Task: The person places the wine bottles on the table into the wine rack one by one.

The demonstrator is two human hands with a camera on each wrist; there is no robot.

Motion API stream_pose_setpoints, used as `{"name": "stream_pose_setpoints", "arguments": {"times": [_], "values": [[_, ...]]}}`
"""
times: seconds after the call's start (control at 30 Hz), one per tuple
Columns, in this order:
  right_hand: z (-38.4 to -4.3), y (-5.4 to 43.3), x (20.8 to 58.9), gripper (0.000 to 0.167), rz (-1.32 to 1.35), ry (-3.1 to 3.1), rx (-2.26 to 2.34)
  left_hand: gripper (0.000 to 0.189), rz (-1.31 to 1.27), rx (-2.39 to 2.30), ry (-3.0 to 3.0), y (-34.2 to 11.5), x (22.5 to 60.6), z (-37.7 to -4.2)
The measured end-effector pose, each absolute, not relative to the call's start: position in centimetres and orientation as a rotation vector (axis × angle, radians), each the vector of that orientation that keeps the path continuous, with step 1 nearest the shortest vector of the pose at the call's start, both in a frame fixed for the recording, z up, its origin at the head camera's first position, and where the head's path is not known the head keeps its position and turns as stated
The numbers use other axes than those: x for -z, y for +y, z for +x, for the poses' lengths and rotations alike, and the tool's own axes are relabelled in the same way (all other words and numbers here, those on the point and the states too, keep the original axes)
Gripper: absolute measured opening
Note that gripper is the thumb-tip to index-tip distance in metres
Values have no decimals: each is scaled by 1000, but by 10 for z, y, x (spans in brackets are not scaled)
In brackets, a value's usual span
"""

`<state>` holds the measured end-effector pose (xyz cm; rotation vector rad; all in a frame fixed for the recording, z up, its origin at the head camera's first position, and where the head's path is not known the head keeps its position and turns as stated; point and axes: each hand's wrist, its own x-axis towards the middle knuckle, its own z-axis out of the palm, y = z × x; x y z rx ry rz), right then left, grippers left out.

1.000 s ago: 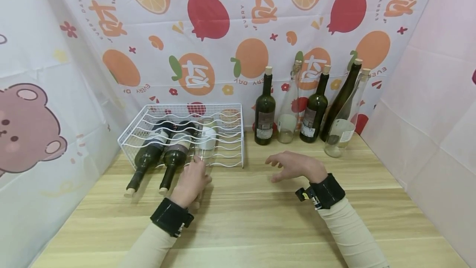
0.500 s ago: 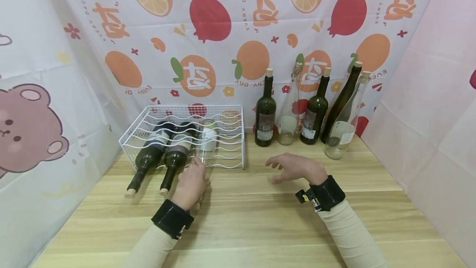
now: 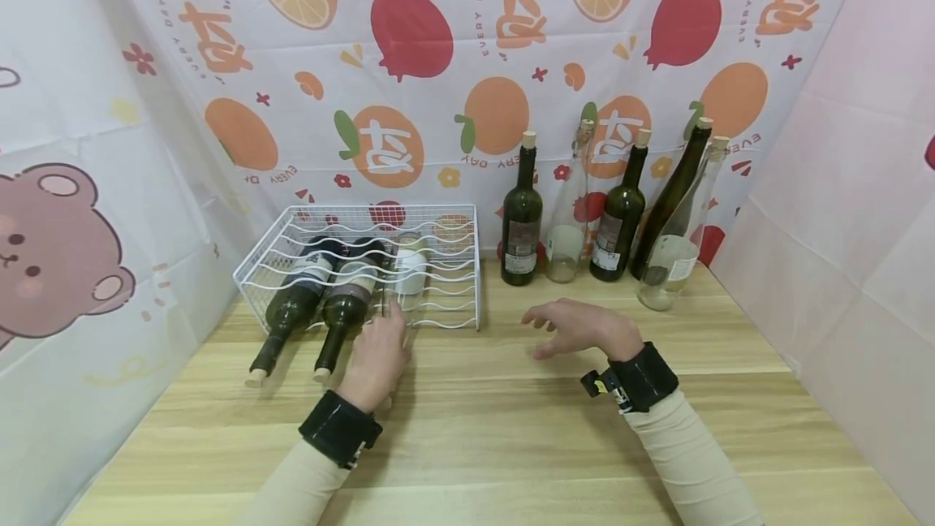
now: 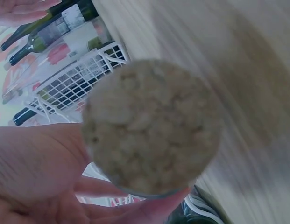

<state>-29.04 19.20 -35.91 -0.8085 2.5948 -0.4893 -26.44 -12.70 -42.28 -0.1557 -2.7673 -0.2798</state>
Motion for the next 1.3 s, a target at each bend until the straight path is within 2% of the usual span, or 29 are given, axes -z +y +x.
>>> {"name": "stream_pose_setpoints", "arguments": {"times": [0.13,0.97,1.3], "values": [[-291,192,359,56,-830,2603,480,71,-170,321,-2779,-127,419,-262],[-291,192,361,56,-801,2592,500,71,-180,415,-2910,-132,415,-265],[-293,192,363,56,-813,2593,493,57,-155,497,-2947,-133,410,-264]]}}
